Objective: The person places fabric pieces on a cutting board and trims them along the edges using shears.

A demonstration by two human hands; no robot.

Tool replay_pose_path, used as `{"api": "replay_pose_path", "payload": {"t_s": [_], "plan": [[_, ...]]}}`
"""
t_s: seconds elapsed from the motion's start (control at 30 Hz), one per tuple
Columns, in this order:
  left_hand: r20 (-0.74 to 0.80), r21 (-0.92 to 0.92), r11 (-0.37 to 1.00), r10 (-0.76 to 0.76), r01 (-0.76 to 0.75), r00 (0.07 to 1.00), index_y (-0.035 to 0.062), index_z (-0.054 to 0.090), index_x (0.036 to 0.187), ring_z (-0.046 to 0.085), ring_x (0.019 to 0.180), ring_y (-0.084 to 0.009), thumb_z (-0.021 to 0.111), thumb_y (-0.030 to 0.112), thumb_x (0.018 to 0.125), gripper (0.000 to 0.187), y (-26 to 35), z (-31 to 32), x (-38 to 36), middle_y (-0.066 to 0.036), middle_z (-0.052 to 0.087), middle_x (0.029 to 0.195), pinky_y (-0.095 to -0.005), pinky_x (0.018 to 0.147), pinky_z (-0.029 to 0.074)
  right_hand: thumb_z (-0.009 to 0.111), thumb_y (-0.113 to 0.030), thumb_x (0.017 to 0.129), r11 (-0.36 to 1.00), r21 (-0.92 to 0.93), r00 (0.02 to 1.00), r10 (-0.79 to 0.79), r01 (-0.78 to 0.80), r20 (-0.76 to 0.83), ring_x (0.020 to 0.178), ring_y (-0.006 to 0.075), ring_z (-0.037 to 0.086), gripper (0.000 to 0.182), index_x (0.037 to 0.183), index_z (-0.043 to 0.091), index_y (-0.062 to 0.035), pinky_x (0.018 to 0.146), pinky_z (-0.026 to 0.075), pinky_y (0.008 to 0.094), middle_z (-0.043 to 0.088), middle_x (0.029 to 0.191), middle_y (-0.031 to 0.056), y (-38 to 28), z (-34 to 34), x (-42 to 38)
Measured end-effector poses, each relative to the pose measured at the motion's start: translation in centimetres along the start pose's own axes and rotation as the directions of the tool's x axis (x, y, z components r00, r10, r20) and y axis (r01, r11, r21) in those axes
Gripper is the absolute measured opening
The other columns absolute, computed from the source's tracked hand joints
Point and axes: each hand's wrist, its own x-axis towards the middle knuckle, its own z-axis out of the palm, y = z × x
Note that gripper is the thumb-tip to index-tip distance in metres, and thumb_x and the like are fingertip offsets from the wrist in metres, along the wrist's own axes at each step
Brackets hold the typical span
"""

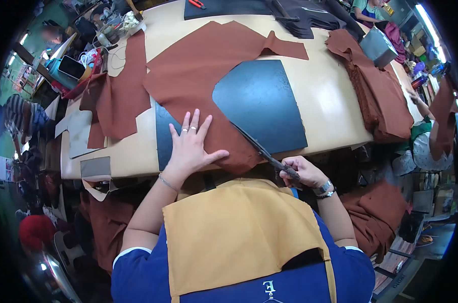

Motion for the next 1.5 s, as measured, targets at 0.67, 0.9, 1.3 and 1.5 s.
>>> {"api": "replay_pose_path", "payload": {"t_s": [0.67,0.9,1.3,1.5], "plan": [[-0.03,0.062,0.997,-0.035,0.036,0.999,0.0152,0.032,0.147,0.02,0.142,-0.038,0.057,0.078,0.069,0.103,-2.2,-0.1,2.3,-0.021,0.02,0.154,-0.0688,0.107,0.011,0.07,-0.025,0.087,0.996,0.087,1.0,0.009,-0.01,0.011,0.054,0.0061,0.056,0.023,0.08,0.058,-0.0066,0.051,0.046,0.0213,0.06,0.062,0.0007,-0.2,-0.1,0.3],[-0.016,0.071,0.997,-0.029,0.03,0.999,0.0161,0.03,0.148,0.021,0.141,-0.0382,0.061,0.074,0.07,0.103,-1.1,-0.3,1.5,-0.02,0.022,0.154,-0.0706,0.104,0.017,0.068,-0.028,0.088,0.992,0.128,0.999,-0.021,0.017,0.032,0.054,0.0074,0.056,0.026,0.08,0.058,-0.005,0.051,0.047,0.0233,0.058,0.063,0.001,-0.7,0.8,1.8],[-0.003,0.045,0.998,-0.046,0.046,0.999,0.0161,0.03,0.148,0.019,0.142,-0.0383,0.062,0.074,0.07,0.103,-0.4,-0.2,0.7,-0.019,0.019,0.155,-0.071,0.104,0.016,0.069,-0.029,0.087,0.996,0.088,1.0,0.015,-0.017,0.021,0.053,0.0067,0.055,0.028,0.078,0.057,-0.0054,0.049,0.045,0.0217,0.058,0.062,0.0003,-0.8,0.8,1.3],[0.005,0.026,0.999,-0.047,0.047,0.999,0.0154,0.029,0.148,0.018,0.142,-0.0385,0.062,0.074,0.069,0.103,0.0,-0.3,0.1,-0.019,0.02,0.154,-0.0704,0.105,0.014,0.069,-0.029,0.088,0.995,0.101,1.0,-0.005,0.004,0.011,0.052,0.0067,0.055,0.028,0.079,0.057,-0.0053,0.049,0.045,0.0215,0.058,0.062,0.0001,-0.8,1.3,2.1]]}}
